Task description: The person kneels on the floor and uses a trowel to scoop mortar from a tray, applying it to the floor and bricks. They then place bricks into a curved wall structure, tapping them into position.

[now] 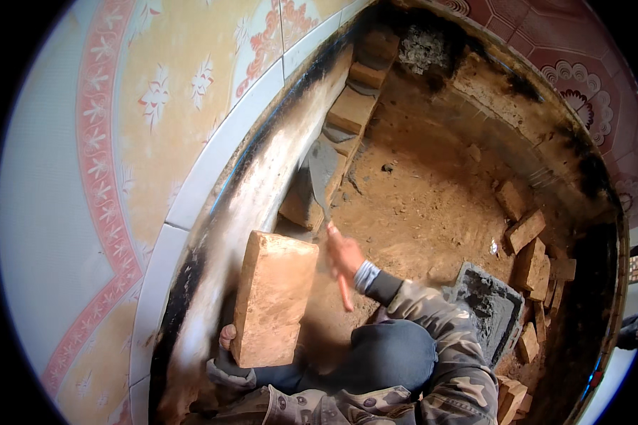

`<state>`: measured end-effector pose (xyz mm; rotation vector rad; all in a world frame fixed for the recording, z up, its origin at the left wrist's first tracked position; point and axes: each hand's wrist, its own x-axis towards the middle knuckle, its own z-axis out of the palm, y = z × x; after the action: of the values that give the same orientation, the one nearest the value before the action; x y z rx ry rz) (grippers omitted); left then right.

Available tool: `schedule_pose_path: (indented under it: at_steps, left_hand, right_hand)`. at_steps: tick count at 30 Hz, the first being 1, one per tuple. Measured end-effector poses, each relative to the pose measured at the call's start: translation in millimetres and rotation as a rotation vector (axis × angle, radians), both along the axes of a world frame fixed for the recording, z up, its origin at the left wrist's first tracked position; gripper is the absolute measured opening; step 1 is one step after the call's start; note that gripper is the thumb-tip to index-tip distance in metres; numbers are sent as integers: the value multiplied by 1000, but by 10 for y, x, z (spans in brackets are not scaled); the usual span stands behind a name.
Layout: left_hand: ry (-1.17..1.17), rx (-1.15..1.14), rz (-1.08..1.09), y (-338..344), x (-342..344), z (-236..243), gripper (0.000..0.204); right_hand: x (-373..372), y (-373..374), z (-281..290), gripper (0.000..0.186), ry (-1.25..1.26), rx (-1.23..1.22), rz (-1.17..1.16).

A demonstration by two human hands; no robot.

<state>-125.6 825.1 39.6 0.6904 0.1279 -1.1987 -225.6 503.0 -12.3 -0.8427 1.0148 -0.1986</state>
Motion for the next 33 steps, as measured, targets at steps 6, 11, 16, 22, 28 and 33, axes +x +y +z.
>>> schedule_pose_path:
  at_steps: [6, 11, 16, 22, 28, 33]
  left_hand:
    - [-13, -36, -15, -231, 171, -59, 87]
    - [-38, -21, -22, -346, 168, -21, 88]
    - [-85, -32, -82, -632, 176, 65, 88]
    - [-361, -88, -249, -1364, 277, -60, 86]
    - [-1671, 320, -195, -2559, 368, -240, 68]
    - [-2114, 654, -45, -3358, 412, -431, 63]
  right_hand:
    - [-234, -1420, -455, 49, 414, -1161, 361]
    - [-94, -1695, -135, 53, 361, -693, 331]
    - [-375, -1116, -157, 50, 276, -547, 440]
    - [-745, -860, 107, 48, 206, -535, 584]
    - [-1715, -498, -270, 41, 120, -311, 193]
    - [-2014, -138, -272, 31, 33, -187, -123]
